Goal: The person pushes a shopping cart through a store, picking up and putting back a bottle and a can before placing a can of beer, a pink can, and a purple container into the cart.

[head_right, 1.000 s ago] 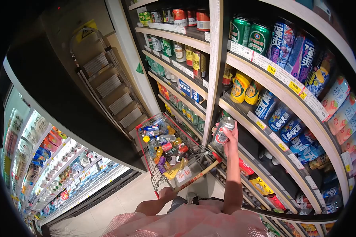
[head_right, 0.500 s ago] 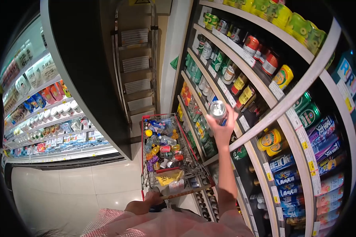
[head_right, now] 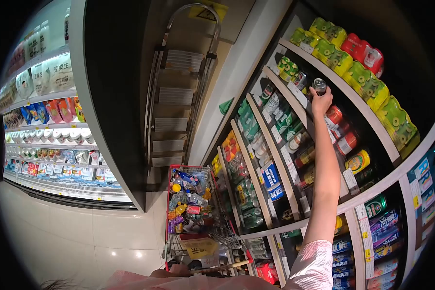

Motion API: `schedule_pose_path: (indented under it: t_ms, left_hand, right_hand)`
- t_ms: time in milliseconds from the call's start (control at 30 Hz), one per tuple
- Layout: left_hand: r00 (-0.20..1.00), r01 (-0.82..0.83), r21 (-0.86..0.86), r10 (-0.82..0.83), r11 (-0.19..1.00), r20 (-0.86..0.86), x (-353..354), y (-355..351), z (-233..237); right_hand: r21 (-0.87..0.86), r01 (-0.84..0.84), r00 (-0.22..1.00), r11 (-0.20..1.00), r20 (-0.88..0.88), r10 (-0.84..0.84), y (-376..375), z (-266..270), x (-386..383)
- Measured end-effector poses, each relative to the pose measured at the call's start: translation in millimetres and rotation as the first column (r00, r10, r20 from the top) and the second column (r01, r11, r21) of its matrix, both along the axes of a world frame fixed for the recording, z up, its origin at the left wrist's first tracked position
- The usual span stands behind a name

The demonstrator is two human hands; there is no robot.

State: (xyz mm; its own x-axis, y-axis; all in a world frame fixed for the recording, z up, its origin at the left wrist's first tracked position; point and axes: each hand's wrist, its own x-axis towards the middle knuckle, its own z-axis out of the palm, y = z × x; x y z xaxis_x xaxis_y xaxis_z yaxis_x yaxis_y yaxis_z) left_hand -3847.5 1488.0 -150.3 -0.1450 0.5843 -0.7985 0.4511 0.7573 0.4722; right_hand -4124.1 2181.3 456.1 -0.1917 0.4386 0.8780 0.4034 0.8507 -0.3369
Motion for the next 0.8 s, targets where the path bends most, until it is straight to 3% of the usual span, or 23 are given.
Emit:
schedule_pose_path:
  t_ms: [33, 100, 200, 300, 367, 433, 500, 567, 633, 733, 767, 800]
  left_hand:
    - [1.000, 0.011, 0.008, -0.011, 1.000, 0.022, -1, -1, -3]
    - [1.000, 0.009, 0.033, -0.009, 0.999, 0.012, 3, 0, -21]
    - [1.000, -0.003, 0.045, 0.004, 0.999, -0.015, 11, -1, -45]
    - [1.000, 0.005, 0.030, -0.005, 1.000, 0.018, -5, 3, -16]
    - [1.000, -0.011, 0.071, 0.013, 0.997, -0.029, -8, 0, 13]
    - [0.998, -0.027, 0.104, 0.034, 0.994, -0.058, -4, 0, 4]
    - [0.994, -0.043, 0.109, 0.053, 0.993, -0.092, -3, 3, 14]
    - [0.988, -0.009, 0.122, 0.028, 0.993, -0.152, 2, 2, 2]
    - [0.991, -0.041, 0.110, 0.054, 0.993, -0.121, 13, 0, -34]
    - [0.991, -0.084, 0.092, 0.093, 0.992, -0.099, 9, 2, -25]
    - [0.992, -0.083, 0.083, 0.090, 0.993, -0.089, 7, 4, -23]
    - [0.994, -0.079, 0.062, 0.084, 0.995, -0.075, 4, 5, -19]
  right_hand:
    - [-0.006, 0.118, 0.993, 0.993, 0.014, -0.118, 2, 2, -4]
    - [-0.268, 0.264, 0.944, 0.926, 0.269, -0.191, 26, 16, -11]
    - [-0.274, 0.292, 0.910, 0.916, 0.376, -0.178, 28, 16, -24]
    - [-0.233, 0.356, 0.865, 0.905, 0.448, -0.225, 31, 6, -32]
    - [-0.021, 0.360, 0.858, 0.933, 0.401, -0.322, -9, 1, -27]
    - [0.429, 0.300, 0.883, 0.852, 0.214, -0.419, -45, -14, -29]
    - [0.652, 0.071, 0.953, 0.755, 0.179, -0.244, -75, -44, -31]
    - [0.673, -0.134, 0.954, 0.727, 0.286, -0.089, -111, -102, -33]
    - [0.562, -0.344, 0.903, 0.752, 0.417, 0.101, -162, -187, -32]
    - [0.098, -0.485, 0.735, 0.869, 0.584, 0.345, -212, -360, -12]
    - [-0.068, -0.482, 0.725, 0.874, 0.528, 0.441, -228, -433, 4]
    - [-0.276, -0.358, 0.667, 0.892, 0.592, 0.452, -252, -501, 29]
